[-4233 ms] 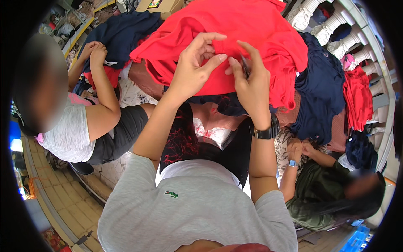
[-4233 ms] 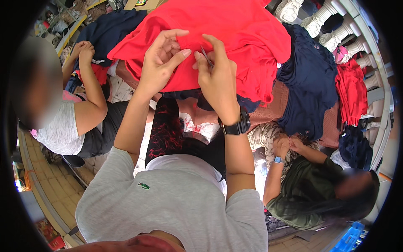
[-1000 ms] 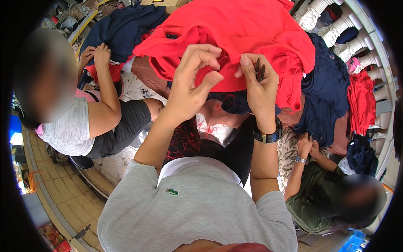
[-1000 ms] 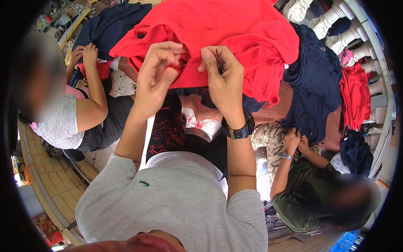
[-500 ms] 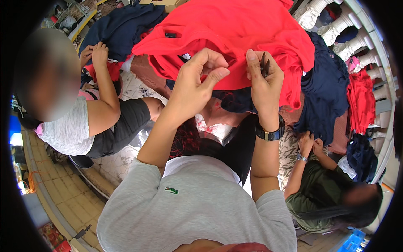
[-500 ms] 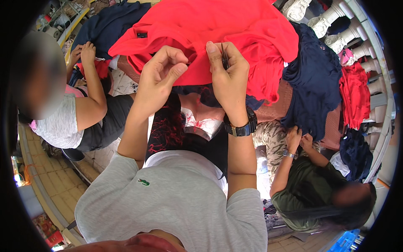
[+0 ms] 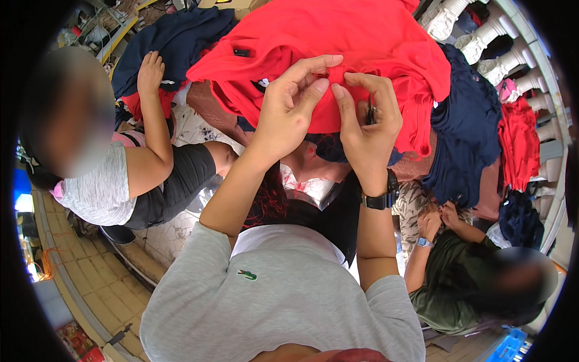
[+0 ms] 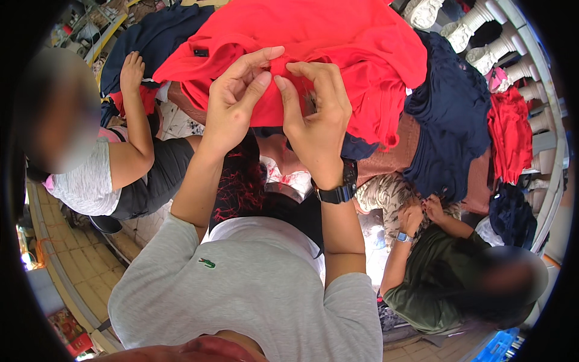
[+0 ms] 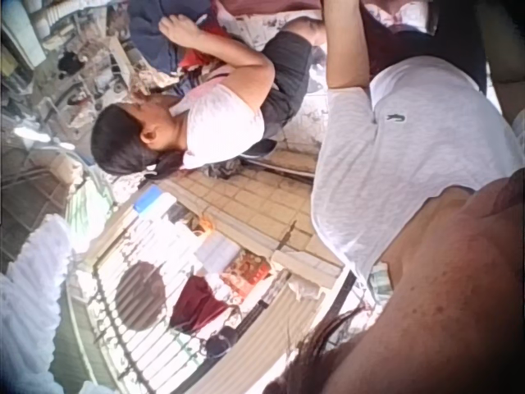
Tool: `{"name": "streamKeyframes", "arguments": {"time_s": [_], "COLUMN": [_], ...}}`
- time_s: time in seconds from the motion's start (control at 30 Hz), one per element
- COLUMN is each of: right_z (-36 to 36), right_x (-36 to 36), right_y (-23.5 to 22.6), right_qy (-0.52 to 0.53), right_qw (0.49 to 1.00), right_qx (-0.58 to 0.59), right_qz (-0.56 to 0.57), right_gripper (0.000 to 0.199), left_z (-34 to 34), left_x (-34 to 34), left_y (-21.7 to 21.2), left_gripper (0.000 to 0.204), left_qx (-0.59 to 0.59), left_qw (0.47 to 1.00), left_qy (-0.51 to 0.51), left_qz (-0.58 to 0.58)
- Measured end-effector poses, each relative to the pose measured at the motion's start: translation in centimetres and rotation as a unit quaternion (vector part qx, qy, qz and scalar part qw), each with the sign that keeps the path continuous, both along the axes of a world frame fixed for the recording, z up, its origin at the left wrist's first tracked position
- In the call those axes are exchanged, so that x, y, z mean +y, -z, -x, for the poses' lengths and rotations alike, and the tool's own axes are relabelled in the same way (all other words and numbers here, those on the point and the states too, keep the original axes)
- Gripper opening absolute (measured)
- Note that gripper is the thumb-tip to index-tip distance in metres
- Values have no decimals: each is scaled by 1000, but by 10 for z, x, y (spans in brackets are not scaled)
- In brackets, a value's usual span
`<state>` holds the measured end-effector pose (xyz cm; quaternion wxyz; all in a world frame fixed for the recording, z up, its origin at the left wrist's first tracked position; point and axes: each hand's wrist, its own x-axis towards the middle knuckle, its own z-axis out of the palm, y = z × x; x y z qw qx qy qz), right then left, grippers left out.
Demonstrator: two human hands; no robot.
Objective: The person uses small scissors to trim loose threads and tags from a red t-shirt. They repeatedly turn the shirt over to access different areas, including the collar and hem, while seated on the floor.
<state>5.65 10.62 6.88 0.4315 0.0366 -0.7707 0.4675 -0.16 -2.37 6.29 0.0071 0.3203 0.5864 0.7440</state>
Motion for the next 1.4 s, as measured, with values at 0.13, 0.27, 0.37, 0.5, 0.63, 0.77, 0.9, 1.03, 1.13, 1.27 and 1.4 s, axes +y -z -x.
{"name": "streamKeyframes", "arguments": {"time_s": [0.13, 0.27, 0.37, 0.5, 0.63, 0.77, 0.9, 1.03, 1.13, 1.27, 1.4], "right_z": [7, -6, -21, -38, -23, 16, 25, 14, -3, -18, -10], "right_x": [2, -5, -7, 3, 3, 19, 23, 10, 3, -9, -5], "right_y": [8, 6, 1, 4, -20, -13, -6, -12, -14, -11, -1], "right_qy": [-12, -79, -140, -352, -59, -70, -85, -25, -58, -222, -244], "right_qw": [999, 995, 977, 896, 990, 995, 992, 998, 996, 926, 877], "right_qx": [6, -60, -150, -254, -128, -69, -72, -44, -66, -223, -280], "right_qz": [-42, 26, 58, -94, 15, -30, -51, -31, 20, 210, 305], "right_gripper": [12, 6, 4, 8, 16, 18, 19, 16, 16, 42, 51], "left_z": [-2, 1, 4, 6, 3, 7, 9, 21, 21, 17, 12], "left_x": [0, -7, -9, -10, 2, 11, 10, 9, 12, 5, -1], "left_y": [0, -2, -1, 1, 8, 12, 11, 16, 22, 14, 7], "left_gripper": [36, 42, 44, 46, 50, 38, 21, 7, 4, 7, 12], "left_qx": [43, 40, 8, -37, 30, 64, 148, 223, 90, -71, -82], "left_qw": [998, 997, 999, 999, 998, 994, 972, 944, 976, 995, 995], "left_qy": [-31, -36, -31, -11, -60, -91, -175, -223, -194, -65, -43], "left_qz": [34, 63, 33, -21, -11, 14, 54, 94, 48, -28, -22]}}
